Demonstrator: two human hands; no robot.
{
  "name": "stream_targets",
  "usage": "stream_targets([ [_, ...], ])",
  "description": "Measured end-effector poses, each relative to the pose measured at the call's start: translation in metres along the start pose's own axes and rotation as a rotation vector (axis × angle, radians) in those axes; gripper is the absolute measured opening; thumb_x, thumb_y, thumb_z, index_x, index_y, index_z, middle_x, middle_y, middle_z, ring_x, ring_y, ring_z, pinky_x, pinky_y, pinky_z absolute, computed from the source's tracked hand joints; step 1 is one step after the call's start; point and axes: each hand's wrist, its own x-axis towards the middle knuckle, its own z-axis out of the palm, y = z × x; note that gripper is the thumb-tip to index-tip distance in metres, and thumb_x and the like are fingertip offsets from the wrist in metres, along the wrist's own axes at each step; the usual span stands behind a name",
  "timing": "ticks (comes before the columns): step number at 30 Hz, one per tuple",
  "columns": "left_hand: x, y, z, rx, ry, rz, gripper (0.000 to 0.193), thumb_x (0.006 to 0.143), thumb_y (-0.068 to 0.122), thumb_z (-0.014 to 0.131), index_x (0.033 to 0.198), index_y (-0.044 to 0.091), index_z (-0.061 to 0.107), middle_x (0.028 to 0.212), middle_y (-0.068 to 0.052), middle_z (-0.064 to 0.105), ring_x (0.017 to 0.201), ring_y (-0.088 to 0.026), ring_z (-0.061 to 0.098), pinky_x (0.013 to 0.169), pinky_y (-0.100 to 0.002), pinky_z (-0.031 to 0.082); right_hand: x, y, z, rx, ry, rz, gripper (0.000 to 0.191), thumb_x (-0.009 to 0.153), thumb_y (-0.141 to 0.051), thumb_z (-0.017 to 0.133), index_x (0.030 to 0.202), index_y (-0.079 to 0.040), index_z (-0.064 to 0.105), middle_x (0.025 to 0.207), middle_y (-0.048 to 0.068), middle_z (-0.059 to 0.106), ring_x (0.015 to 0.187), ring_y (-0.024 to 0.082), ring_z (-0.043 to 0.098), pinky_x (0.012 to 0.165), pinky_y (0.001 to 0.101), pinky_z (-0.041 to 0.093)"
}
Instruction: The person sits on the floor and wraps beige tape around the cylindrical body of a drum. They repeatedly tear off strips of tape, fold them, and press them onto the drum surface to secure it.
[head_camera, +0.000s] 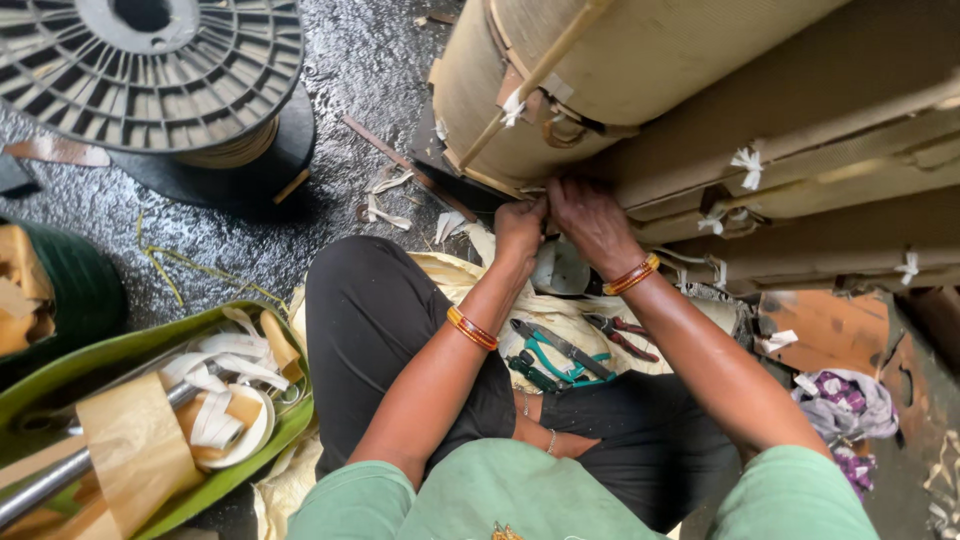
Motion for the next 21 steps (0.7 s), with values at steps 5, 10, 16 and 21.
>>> stream_targets([
  [5, 0.014, -0.017, 0.000, 0.023, -0.058, 0.210, 0.020, 0.089, 0.017, 0.066, 0.086, -0.001, 0.075, 0.076, -0.009, 0.071, 0.066, -0.019, 0.061, 0.059, -0.035, 0.048, -0.015, 0.015, 0.035, 0.079, -0.088, -0.034, 0.010, 0.105, -0.010, 0.051, 0.105, -0.004, 0.059, 0.094, 0.021, 0.063, 0.091, 0.039, 0.064, 0.076, 0.0477, 0.051],
  [10, 0.022, -0.017, 0.006, 0.297, 0.145, 0.259, 0.030, 0.078, 0.028, 0.072, 0.093, 0.003, 0.077, 0.086, -0.016, 0.075, 0.077, -0.030, 0.072, 0.070, -0.041, 0.057, -0.029, 0.029, 0.071, 0.088, 0.033, 0.028, 0.009, 0.109, -0.017, 0.067, 0.109, -0.008, 0.064, 0.090, 0.017, 0.068, 0.078, 0.039, 0.067, 0.067, 0.0463, 0.052],
  [16, 0.041, -0.034, 0.005, 0.277, 0.143, 0.298, 0.024, 0.079, 0.030, 0.070, 0.087, 0.012, 0.085, 0.083, -0.011, 0.081, 0.075, -0.027, 0.078, 0.075, -0.040, 0.062, -0.017, 0.059, 0.120, -0.060, -0.030, 0.188, 0.024, 0.086, -0.025, 0.083, 0.088, -0.003, 0.074, 0.085, 0.023, 0.072, 0.078, 0.040, 0.071, 0.073, 0.0476, 0.056],
  [21, 0.025, -0.009, -0.003, 0.411, 0.101, 0.557, 0.022, 0.086, 0.027, 0.066, 0.095, 0.012, 0.080, 0.084, -0.011, 0.079, 0.076, -0.025, 0.078, 0.077, -0.037, 0.061, -0.014, 0.073, 0.152, -0.134, -0.116, 0.339, 0.023, 0.080, -0.019, 0.083, 0.068, -0.001, 0.073, 0.076, 0.024, 0.071, 0.073, 0.040, 0.071, 0.065, 0.0451, 0.056],
])
